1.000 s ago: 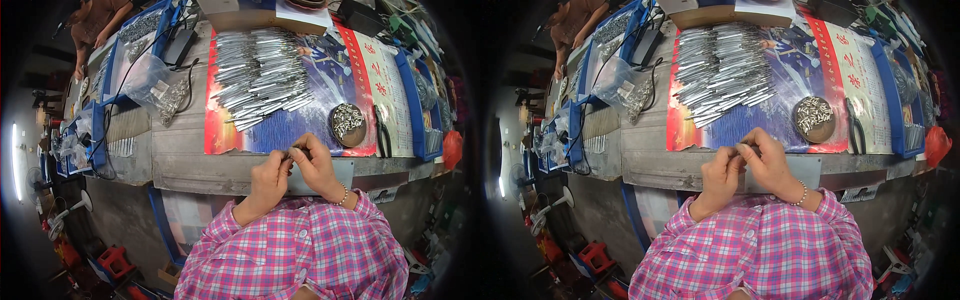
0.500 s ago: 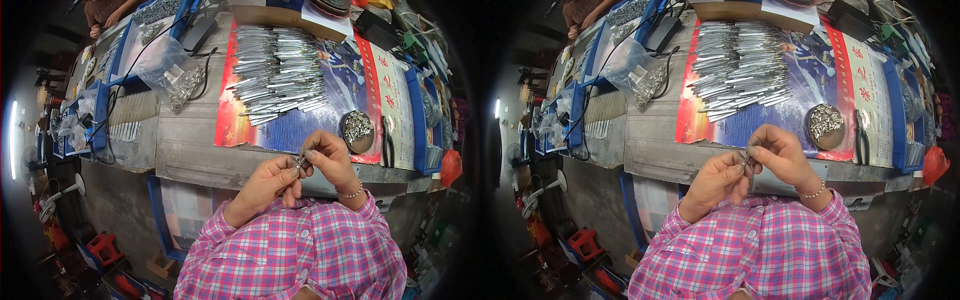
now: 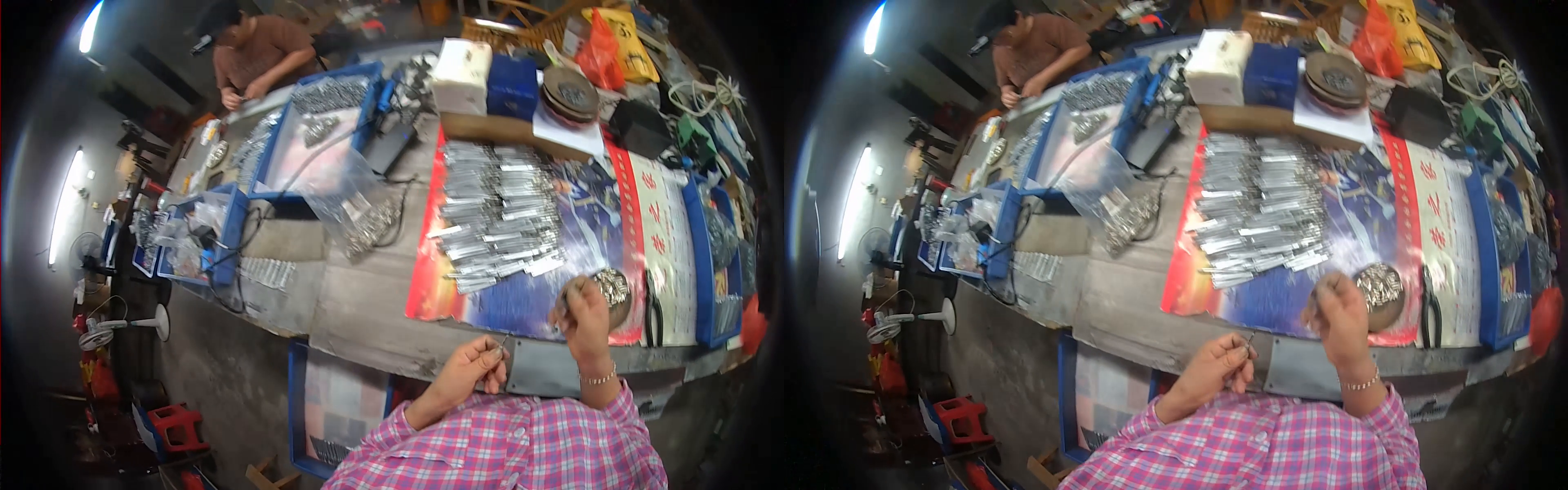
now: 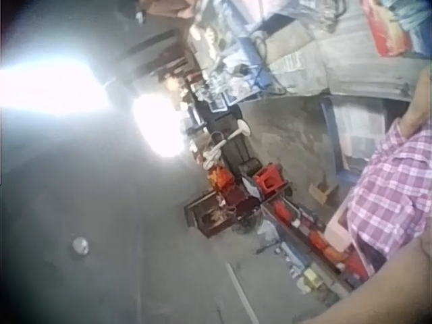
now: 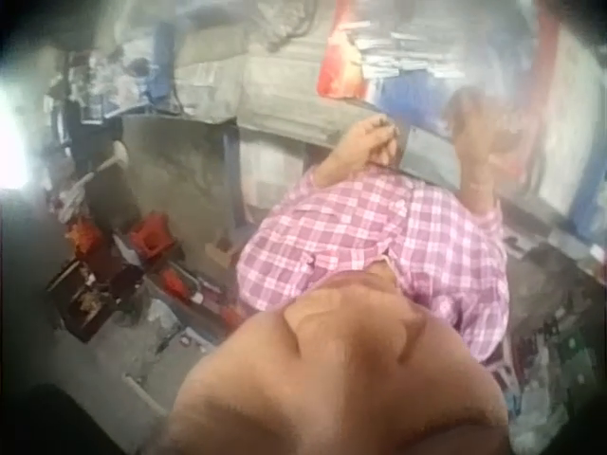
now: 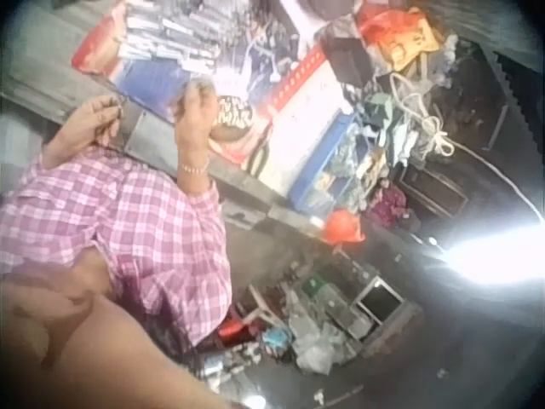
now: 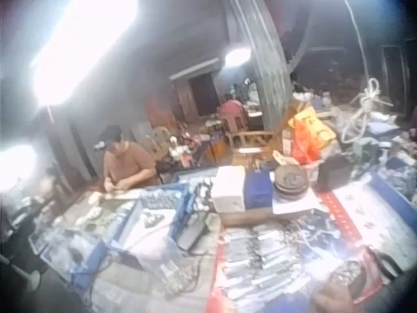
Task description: The person assembles small metal components by hand and with pliers at a workbench.
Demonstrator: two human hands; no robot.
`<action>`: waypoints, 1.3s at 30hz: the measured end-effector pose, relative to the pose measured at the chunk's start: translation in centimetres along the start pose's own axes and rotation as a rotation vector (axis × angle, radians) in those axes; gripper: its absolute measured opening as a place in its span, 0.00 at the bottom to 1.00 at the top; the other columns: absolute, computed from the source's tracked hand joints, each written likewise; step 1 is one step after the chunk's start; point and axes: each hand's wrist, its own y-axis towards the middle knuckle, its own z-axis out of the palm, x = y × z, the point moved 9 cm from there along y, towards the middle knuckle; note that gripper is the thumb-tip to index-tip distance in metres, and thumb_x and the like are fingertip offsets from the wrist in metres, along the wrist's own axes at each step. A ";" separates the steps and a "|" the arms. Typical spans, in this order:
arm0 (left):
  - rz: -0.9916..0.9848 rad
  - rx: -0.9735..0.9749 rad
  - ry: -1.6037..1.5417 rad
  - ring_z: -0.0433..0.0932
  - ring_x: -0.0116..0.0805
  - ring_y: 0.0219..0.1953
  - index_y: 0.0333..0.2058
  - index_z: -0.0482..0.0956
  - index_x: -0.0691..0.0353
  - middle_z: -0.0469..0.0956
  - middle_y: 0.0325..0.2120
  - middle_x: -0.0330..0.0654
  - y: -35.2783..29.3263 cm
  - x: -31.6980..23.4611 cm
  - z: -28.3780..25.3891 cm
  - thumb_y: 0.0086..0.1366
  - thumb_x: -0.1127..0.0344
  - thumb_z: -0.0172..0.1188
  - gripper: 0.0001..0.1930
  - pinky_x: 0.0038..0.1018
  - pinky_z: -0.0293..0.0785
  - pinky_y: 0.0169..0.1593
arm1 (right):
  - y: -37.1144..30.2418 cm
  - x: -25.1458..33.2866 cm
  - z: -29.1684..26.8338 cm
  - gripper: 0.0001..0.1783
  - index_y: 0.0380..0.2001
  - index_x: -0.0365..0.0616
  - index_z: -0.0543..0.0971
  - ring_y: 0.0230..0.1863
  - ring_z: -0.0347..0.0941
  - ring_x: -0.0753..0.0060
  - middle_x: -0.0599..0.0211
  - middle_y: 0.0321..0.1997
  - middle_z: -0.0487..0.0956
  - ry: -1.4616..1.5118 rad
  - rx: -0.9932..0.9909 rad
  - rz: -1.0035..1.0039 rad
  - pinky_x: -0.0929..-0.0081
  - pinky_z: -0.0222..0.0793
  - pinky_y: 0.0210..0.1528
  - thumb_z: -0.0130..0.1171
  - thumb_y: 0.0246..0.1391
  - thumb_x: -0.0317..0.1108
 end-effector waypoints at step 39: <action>0.496 -0.380 0.495 0.73 0.22 0.23 0.39 0.70 0.70 0.75 0.24 0.41 1.2 -1.2 -4.0 0.64 0.71 0.47 0.09 0.18 0.70 0.28 | 1.0 -6.3 3.4 0.07 0.30 0.40 0.68 0.19 0.65 0.84 0.70 0.22 0.71 -0.158 0.212 0.223 0.87 0.62 0.23 0.49 0.56 0.32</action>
